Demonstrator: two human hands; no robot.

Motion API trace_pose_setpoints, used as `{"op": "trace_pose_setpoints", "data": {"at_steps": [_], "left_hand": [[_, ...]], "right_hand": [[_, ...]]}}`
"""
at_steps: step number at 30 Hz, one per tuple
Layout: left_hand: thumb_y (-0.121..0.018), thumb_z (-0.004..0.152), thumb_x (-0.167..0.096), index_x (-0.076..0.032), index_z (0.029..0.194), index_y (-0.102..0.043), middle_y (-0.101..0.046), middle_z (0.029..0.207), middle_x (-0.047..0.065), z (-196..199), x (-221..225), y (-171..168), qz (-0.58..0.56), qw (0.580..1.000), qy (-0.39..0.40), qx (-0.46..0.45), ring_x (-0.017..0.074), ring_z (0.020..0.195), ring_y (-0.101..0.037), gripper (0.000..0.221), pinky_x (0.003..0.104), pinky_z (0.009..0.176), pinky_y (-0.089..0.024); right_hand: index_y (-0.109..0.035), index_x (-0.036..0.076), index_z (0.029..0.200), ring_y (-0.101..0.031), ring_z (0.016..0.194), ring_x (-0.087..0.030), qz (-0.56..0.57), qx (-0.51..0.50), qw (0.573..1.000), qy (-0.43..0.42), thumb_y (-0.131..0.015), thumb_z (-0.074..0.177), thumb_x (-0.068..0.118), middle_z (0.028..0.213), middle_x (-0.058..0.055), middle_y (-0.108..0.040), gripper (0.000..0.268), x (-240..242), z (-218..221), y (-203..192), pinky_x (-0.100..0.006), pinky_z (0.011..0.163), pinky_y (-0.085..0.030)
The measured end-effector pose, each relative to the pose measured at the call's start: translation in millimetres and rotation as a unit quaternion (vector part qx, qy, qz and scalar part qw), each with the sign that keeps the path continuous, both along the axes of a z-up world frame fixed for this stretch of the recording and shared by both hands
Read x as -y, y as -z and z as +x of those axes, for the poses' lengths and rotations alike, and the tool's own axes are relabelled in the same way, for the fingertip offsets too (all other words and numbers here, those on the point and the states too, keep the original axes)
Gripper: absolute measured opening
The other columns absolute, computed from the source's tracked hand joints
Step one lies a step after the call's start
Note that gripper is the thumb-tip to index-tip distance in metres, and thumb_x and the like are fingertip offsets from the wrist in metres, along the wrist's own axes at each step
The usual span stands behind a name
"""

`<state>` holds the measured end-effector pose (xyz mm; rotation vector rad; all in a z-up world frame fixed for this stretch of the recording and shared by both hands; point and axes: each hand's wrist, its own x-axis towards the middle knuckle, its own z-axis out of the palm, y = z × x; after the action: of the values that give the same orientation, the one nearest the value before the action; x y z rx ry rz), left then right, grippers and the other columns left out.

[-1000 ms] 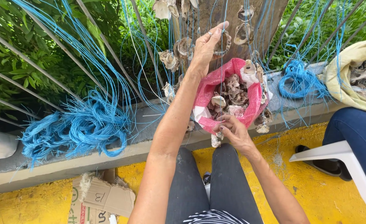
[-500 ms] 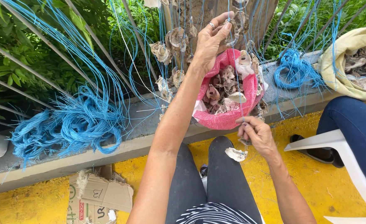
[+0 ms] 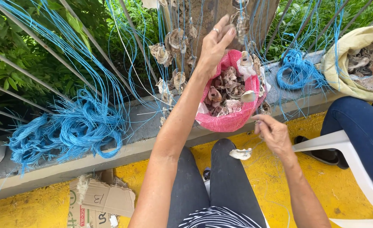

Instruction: Threading twine through empty oyster shells to create strings for aquaculture.

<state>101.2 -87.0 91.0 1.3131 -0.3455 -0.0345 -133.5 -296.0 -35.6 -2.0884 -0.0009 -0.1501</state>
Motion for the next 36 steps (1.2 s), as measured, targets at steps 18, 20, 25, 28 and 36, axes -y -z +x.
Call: {"op": "trace_pose_setpoints", "data": {"at_steps": [18,20,25,28,36], "left_hand": [[-0.068,0.091,-0.015,-0.010,0.112,-0.076,-0.075,0.105,0.012,-119.5,-66.9,178.3,0.451,0.885,0.051,0.101,0.0235,0.084,-0.074,0.022,0.039,0.075,-0.062],[-0.070,0.090,-0.014,-0.008,0.108,-0.077,-0.075,0.099,0.014,-135.0,-73.0,175.5,0.430,0.891,0.025,0.146,0.0270,0.084,-0.073,0.020,0.042,0.078,-0.059],[-0.072,0.088,-0.010,-0.002,0.103,-0.074,-0.074,0.097,0.015,-152.0,-81.7,174.6,0.338,0.908,-0.064,0.241,0.0335,0.093,-0.069,0.017,0.046,0.086,-0.053],[-0.067,0.091,-0.006,-0.003,0.106,-0.072,-0.073,0.104,0.014,-157.7,-85.3,170.8,0.291,0.923,-0.103,0.231,0.0328,0.099,-0.069,0.016,0.043,0.087,-0.053],[-0.066,0.095,-0.007,-0.004,0.107,-0.075,-0.073,0.097,0.010,-175.3,-90.7,170.9,0.247,0.957,-0.122,0.093,0.0198,0.086,-0.070,0.016,0.035,0.078,-0.055]], "right_hand": [[-0.054,0.000,0.144,-0.066,0.111,-0.035,-0.219,0.211,0.945,0.121,-0.064,0.102,0.001,0.133,-0.025,-0.062,0.043,76.0,85.3,31.9,-0.043,0.099,-0.055],[-0.057,0.002,0.141,-0.063,0.120,-0.036,-0.254,0.259,0.925,0.114,-0.064,0.097,-0.001,0.136,-0.023,-0.062,0.044,55.3,84.6,31.6,-0.045,0.105,-0.052],[-0.064,0.007,0.129,-0.064,0.123,-0.032,-0.236,0.309,0.919,0.067,-0.064,0.096,-0.003,0.130,-0.017,-0.065,0.034,0.1,95.1,24.2,-0.041,0.108,-0.054],[-0.067,0.009,0.128,-0.071,0.112,-0.021,-0.103,0.182,0.977,0.035,-0.060,0.106,0.003,0.124,-0.011,-0.069,0.024,-32.1,108.8,15.7,-0.033,0.099,-0.061],[-0.036,0.002,0.148,-0.058,0.132,-0.030,0.148,0.139,0.973,-0.106,-0.057,0.099,0.002,0.144,-0.023,-0.052,0.052,-115.7,202.3,-20.9,-0.041,0.110,-0.051]]}}
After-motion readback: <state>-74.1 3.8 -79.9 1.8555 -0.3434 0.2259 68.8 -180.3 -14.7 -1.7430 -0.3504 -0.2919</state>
